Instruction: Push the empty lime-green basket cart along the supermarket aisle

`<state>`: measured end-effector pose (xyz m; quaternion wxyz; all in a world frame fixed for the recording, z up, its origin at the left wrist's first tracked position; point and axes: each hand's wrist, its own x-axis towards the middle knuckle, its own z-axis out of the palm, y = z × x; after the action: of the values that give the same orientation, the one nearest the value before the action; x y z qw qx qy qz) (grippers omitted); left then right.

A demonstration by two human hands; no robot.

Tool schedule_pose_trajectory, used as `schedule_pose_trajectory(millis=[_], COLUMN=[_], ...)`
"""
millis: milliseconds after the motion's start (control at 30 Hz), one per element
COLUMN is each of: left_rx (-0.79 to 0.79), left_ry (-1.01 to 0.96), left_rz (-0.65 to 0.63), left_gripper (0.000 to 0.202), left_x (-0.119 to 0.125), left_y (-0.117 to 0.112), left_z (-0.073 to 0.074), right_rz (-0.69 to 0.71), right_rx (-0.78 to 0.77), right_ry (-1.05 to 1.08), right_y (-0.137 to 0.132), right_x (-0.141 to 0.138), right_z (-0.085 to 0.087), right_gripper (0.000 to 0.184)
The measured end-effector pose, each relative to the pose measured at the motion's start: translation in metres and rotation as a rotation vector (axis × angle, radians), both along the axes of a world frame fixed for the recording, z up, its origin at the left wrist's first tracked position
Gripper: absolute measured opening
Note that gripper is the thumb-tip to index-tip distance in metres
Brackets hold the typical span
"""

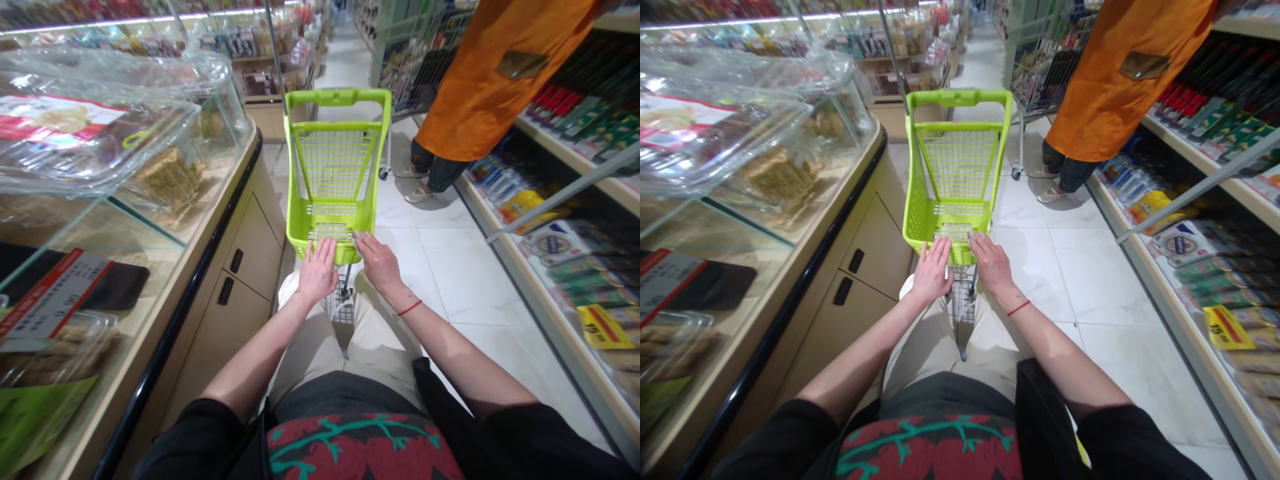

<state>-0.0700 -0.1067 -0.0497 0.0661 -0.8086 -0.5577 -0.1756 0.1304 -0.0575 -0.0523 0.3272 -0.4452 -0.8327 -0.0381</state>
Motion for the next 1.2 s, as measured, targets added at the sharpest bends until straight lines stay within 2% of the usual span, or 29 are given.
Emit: schedule_pose_trajectory(millis=[133, 233, 367, 500, 600, 700, 800, 1033, 1100, 1200], left_rx=[-0.009, -0.013, -0.025, -0.006, 0.015, 0.004, -0.018, -0.038, -0.037, -0.038], left_ry=[0.011, 0.019, 0.033, 0.028, 0.022, 0.024, 0.020, 0.021, 0.014, 0.015], left_rz=[0.001, 0.002, -0.018, -0.010, 0.024, 0.021, -0.003, -0.006, -0.009, -0.008], left_gripper=[0.080, 0.079, 0.081, 0.082, 0.085, 0.088, 0.088, 0.081, 0.081, 0.082], left_x=[0.005, 0.003, -0.002, -0.008, -0.013, -0.015, -0.013, -0.007, -0.008, -0.008], left_y=[0.001, 0.000, -0.001, -0.001, 0.000, 0.003, 0.006, 0.010, 0.011, 0.012], left_z=[0.001, 0.002, 0.004, 0.002, -0.001, -0.003, -0.002, 0.000, -0.001, -0.001], right_rz=[0.019, 0.049, 0.074, 0.021, -0.039, -0.120, -0.146, 0.006, 0.032, 0.060], right_rx=[-0.053, -0.039, -0.022, -0.023, -0.029, -0.068, -0.111, -0.186, -0.188, -0.180], right_ry=[0.015, 0.029, 0.016, -0.006, 0.007, 0.049, 0.087, 0.064, 0.061, 0.047], right_y=[-0.010, -0.012, -0.008, -0.001, 0.004, 0.006, 0.005, 0.000, 0.001, 0.006], right_x=[-0.031, -0.043, -0.031, -0.007, 0.004, 0.001, -0.015, -0.066, -0.069, -0.058], right_z=[-0.003, -0.004, -0.002, 0.001, -0.002, -0.006, -0.008, -0.001, -0.001, -0.002], right_gripper=[0.049, 0.049, 0.049, 0.043, 0.046, 0.053, 0.059, 0.057, 0.058, 0.059])
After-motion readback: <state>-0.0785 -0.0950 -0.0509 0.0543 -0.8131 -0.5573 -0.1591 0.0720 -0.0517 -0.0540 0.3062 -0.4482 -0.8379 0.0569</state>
